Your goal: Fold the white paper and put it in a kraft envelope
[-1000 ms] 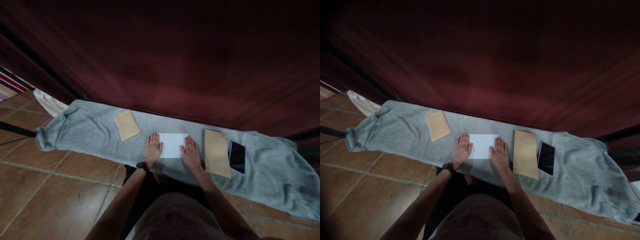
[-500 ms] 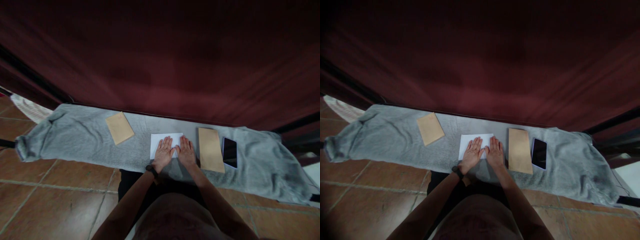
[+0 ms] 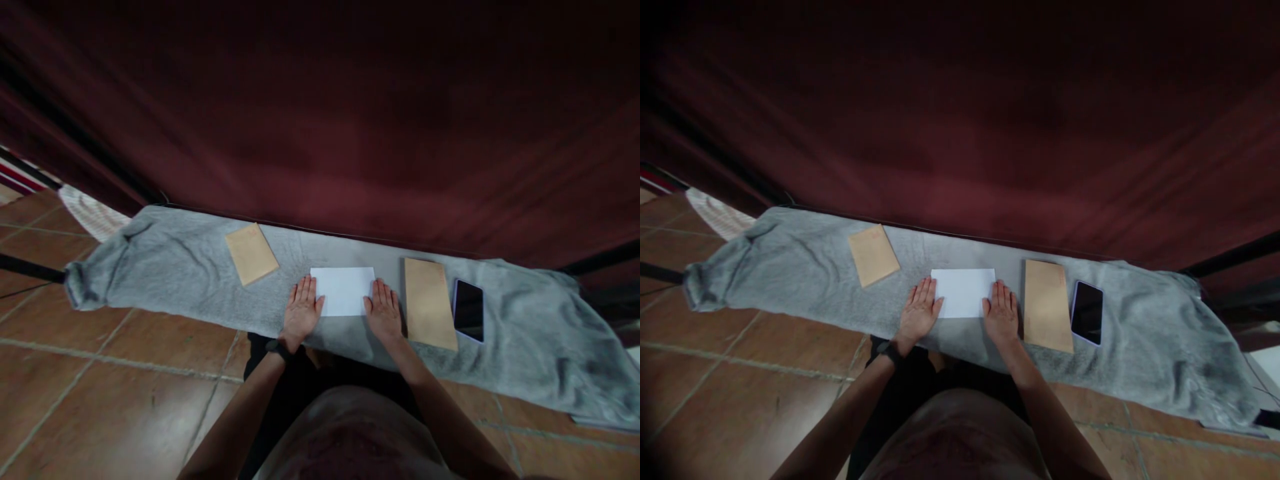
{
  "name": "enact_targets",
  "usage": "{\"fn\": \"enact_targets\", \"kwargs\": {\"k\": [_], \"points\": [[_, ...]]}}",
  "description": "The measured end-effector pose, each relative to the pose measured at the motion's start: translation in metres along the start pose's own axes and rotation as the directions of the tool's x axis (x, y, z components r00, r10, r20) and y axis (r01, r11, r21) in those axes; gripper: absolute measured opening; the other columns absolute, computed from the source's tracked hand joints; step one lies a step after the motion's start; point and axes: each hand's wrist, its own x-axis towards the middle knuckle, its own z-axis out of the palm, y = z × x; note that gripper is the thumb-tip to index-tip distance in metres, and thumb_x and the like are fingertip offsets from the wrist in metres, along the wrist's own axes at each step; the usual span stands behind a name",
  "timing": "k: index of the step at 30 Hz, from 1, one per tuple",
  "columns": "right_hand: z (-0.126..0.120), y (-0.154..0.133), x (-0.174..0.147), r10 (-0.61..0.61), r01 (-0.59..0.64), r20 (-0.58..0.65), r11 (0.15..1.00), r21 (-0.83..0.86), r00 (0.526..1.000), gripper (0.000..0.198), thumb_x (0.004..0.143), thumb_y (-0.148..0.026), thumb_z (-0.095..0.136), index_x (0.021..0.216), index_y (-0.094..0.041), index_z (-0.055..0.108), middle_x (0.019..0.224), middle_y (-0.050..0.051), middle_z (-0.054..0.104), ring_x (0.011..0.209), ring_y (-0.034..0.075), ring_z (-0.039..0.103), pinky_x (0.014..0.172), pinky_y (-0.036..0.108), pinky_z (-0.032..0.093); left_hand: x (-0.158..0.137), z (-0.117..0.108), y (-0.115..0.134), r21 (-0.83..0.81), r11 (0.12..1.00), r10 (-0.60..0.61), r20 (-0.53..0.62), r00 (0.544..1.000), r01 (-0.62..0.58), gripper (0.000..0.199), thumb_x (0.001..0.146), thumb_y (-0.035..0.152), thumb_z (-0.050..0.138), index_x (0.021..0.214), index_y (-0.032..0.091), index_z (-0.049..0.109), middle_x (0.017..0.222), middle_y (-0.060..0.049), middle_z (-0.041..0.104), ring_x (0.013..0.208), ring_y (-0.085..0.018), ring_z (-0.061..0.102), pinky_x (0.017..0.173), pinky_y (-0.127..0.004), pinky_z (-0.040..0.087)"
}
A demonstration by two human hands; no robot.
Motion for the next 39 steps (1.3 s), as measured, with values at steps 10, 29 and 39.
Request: {"fn": "enact_targets", "kwargs": {"k": [10, 29, 39], "points": [[-0.028, -0.038, -0.013, -0.136, 0.127, 0.058, 0.983, 0.131, 0.989, 0.054, 0.104, -0.024, 0.032, 0.155, -0.008, 0.034, 0.163, 0.014, 0.029, 0.15, 0.027, 0.028, 0.121, 0.047, 0.028, -0.001, -0.014, 0.019, 0.039, 0.999, -0.018, -0.018, 1.0, 0.019, 0.058, 0.102, 0.034, 0.031, 0.157, 0.016, 0.031, 0.164, -0.01, 0.024, 0.154, -0.029, 0.019, 0.125, -0.055, 0.017], [-0.023, -0.005, -0.034, -0.149, 0.148, 0.055, 0.989, 0.026, 0.987, 0.064, 0.106, -0.041, 0.032, 0.153, 0.001, 0.032, 0.157, 0.024, 0.037, 0.145, 0.032, 0.037, 0.118, 0.049, 0.031, -0.036, -0.017, 0.016, 0.01, 0.999, 0.05, 0.034, 0.998, -0.05, 0.062, 0.103, 0.041, 0.032, 0.155, 0.007, 0.034, 0.159, -0.016, 0.035, 0.151, -0.026, 0.029, 0.124, -0.046, 0.025], [-0.019, -0.001, -0.036, -0.161, 0.159, 0.054, 0.986, 0.039, 0.985, 0.064, 0.106, -0.04, 0.031, 0.158, -0.003, 0.023, 0.159, 0.023, 0.035, 0.144, 0.033, 0.037, 0.117, 0.051, 0.031, -0.033, -0.016, 0.048, -0.125, 0.91, 0.407, 0.093, 0.909, -0.395, 0.054, 0.105, 0.042, 0.034, 0.154, 0.022, 0.037, 0.162, -0.003, 0.033, 0.153, -0.022, 0.022, 0.126, -0.045, 0.016]]}}
